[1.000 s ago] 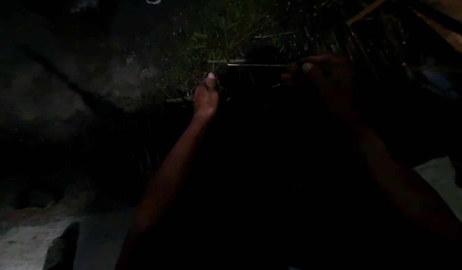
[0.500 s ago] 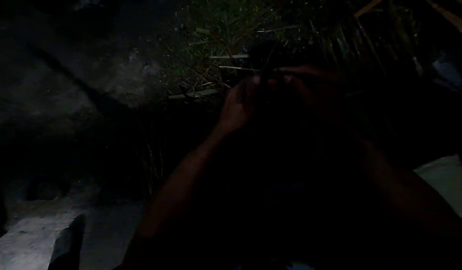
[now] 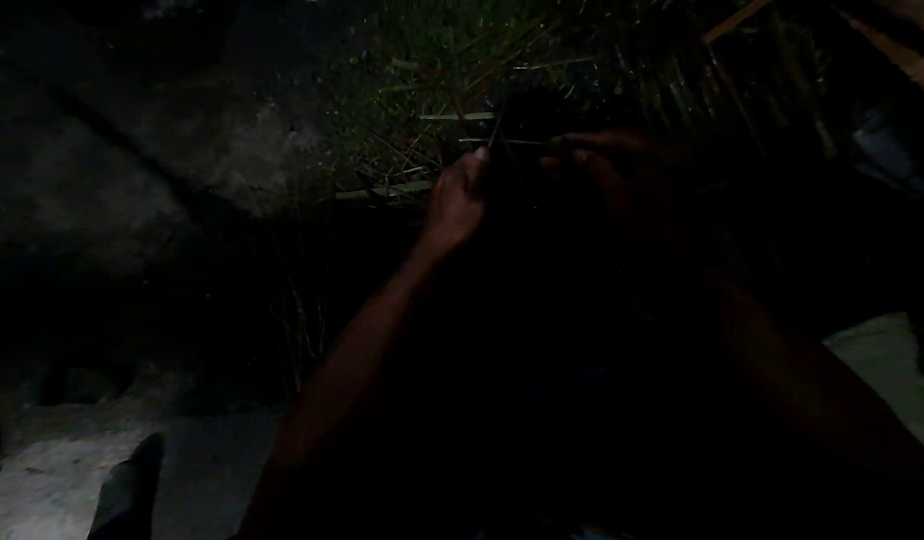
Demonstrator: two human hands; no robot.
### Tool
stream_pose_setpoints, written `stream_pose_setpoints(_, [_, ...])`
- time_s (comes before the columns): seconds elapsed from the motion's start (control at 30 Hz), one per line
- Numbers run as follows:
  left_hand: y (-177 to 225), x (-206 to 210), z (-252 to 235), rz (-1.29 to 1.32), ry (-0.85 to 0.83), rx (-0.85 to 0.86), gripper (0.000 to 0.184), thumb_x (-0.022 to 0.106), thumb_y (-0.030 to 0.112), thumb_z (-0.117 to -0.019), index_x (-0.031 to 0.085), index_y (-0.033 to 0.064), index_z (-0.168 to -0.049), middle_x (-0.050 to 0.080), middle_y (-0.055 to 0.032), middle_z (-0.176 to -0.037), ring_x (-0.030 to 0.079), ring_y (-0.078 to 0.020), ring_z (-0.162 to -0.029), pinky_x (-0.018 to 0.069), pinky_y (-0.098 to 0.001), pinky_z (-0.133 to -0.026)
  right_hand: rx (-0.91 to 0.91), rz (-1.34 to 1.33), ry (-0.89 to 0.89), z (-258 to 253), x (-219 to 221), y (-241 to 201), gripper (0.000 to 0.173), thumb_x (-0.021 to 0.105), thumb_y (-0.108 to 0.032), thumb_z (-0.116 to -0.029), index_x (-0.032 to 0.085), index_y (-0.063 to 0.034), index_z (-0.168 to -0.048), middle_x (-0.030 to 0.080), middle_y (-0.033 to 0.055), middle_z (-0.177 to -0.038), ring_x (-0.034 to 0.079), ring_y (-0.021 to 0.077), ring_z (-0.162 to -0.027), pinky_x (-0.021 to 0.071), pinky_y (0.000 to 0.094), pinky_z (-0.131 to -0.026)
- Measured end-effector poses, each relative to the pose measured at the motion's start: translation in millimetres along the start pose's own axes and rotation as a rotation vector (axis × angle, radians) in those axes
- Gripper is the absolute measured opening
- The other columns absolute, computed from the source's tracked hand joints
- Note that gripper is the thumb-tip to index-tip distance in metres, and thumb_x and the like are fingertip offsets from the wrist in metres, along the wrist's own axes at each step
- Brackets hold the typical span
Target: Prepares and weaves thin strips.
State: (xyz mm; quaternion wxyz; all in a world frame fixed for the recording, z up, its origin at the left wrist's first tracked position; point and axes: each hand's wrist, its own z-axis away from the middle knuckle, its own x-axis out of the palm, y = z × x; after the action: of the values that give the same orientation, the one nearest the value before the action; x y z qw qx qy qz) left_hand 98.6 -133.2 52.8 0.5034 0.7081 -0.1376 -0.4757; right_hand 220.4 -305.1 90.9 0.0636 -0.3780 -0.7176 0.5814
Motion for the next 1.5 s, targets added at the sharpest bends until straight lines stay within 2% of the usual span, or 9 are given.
stream_pose_setpoints(0.23, [-12, -4, -10, 0.138, 0.118, -0.221, 0.053, 0.025, 0.044, -0.1127, 0.061, 0.0049, -0.108, 0.053, -0.0049, -0.081, 0.05, -0.0144, -0.066, 0.0454, -0.0343, -0.061, 0.017, -0.132, 0.053, -3, -9, 7, 0.023, 0.05, -0.009, -0.1066, 0.063, 0.0039, -0.121, 0.074, 0.007, -0.113, 0.074, 0.0126, -0.098, 0.0624, 0.0295, -0.09])
stream_pose_setpoints(0.4, [12, 21, 14, 0.003, 0.11, 0.149, 0.039, 0.037, 0.029, -0.1123, 0.061, -0.0016, -0.114, 0.063, -0.0087, -0.084, 0.062, -0.013, -0.073, 0.0544, -0.0327, -0.069, 0.192, -0.196, 0.099, -4, 4, 5, 0.022, 0.05, -0.013, -0.1075, 0.062, 0.0013, -0.12, 0.075, 0.0055, -0.105, 0.075, 0.0122, -0.091, 0.0639, 0.0289, -0.084])
stream_pose_setpoints(0.53, [0, 1, 2, -0.034, 0.094, -0.102, 0.05, 0.029, 0.035, -0.1136, 0.058, -0.0026, -0.128, 0.065, -0.0208, -0.11, 0.065, -0.0285, -0.099, 0.0523, -0.0484, -0.09, 0.232, -0.258, 0.143, -5, -1, -1, 0.023, 0.046, -0.011, -0.1084, 0.06, 0.0025, -0.121, 0.075, 0.006, -0.104, 0.076, 0.0138, -0.09, 0.0645, 0.0301, -0.083])
stream_pose_setpoints(0.7, [6, 14, 11, 0.025, 0.087, 0.081, 0.041, 0.033, 0.031, -0.1129, 0.06, 0.0004, -0.113, 0.06, -0.007, -0.082, 0.059, -0.0113, -0.07, 0.0534, -0.0302, -0.067, 0.193, -0.301, 0.112, -4, -2, 2, 0.021, 0.046, -0.009, -0.1079, 0.058, 0.0033, -0.121, 0.075, 0.0063, -0.107, 0.075, 0.0136, -0.092, 0.0637, 0.0289, -0.085])
stream_pose_setpoints(1.07, [-23, -14, -14, 0.001, 0.103, -0.283, 0.058, 0.026, 0.043, -0.113, 0.059, -0.0014, -0.13, 0.064, -0.0223, -0.113, 0.063, -0.0311, -0.099, 0.051, -0.0515, -0.09, 0.219, -0.345, 0.142, -7, -16, -2, 0.021, 0.044, -0.01, -0.109, 0.056, 0.001, -0.122, 0.074, 0.0058, -0.106, 0.076, 0.0151, -0.091, 0.0645, 0.0301, -0.084])
stream_pose_setpoints(1.13, [-36, -24, -23, 0.061, 0.181, -0.371, 0.059, 0.025, 0.051, -0.1113, 0.062, 0.0051, -0.115, 0.057, -0.0093, -0.083, 0.054, -0.0194, -0.064, 0.0484, -0.0383, -0.059, 0.206, -0.251, 0.124, -10, -29, -2, 0.022, 0.045, -0.01, -0.1085, 0.057, 0.0014, -0.122, 0.074, 0.0059, -0.108, 0.076, 0.0137, -0.092, 0.0644, 0.0294, -0.085])
stream_pose_setpoints(1.2, [-29, -31, -19, 0.245, 0.178, -0.305, 0.05, 0.028, 0.05, -0.111, 0.059, 0.0121, -0.101, 0.049, 0.0019, -0.065, 0.042, -0.0088, -0.043, 0.0397, -0.0245, -0.039, 0.171, -0.07, 0.001, -12, -40, 10, 0.025, 0.044, -0.014, -0.1086, 0.057, 0.0012, -0.124, 0.071, 0.0062, -0.116, 0.072, 0.0095, -0.098, 0.0612, 0.0279, -0.089])
stream_pose_setpoints(1.37, [-5, -32, 5, 0.438, -0.052, 0.081, 0.018, 0.047, 0.021, -0.1082, 0.058, 0.0108, -0.098, 0.061, 0.0061, -0.072, 0.056, -0.0022, -0.052, 0.0508, -0.0177, -0.048, 0.08, 0.234, -0.363, -11, -33, 14, 0.03, 0.044, -0.018, -0.1098, 0.05, -0.0009, -0.133, 0.07, 0.0066, -0.104, 0.067, 0.0097, -0.09, 0.0576, 0.0311, -0.082])
stream_pose_setpoints(1.5, [8, -25, 16, 0.512, -0.324, 0.199, 0.033, 0.055, 0.021, -0.1034, 0.054, 0.0082, -0.134, 0.063, 0.009, -0.076, 0.055, 0.0002, -0.055, 0.0488, -0.0155, -0.049, 0.181, 0.215, -0.493, -8, -1, -22, 0.03, 0.04, -0.007, -0.1097, 0.061, 0.0071, -0.126, 0.064, 0.0129, -0.091, 0.06, 0.0137, -0.078, 0.0527, 0.0291, -0.077])
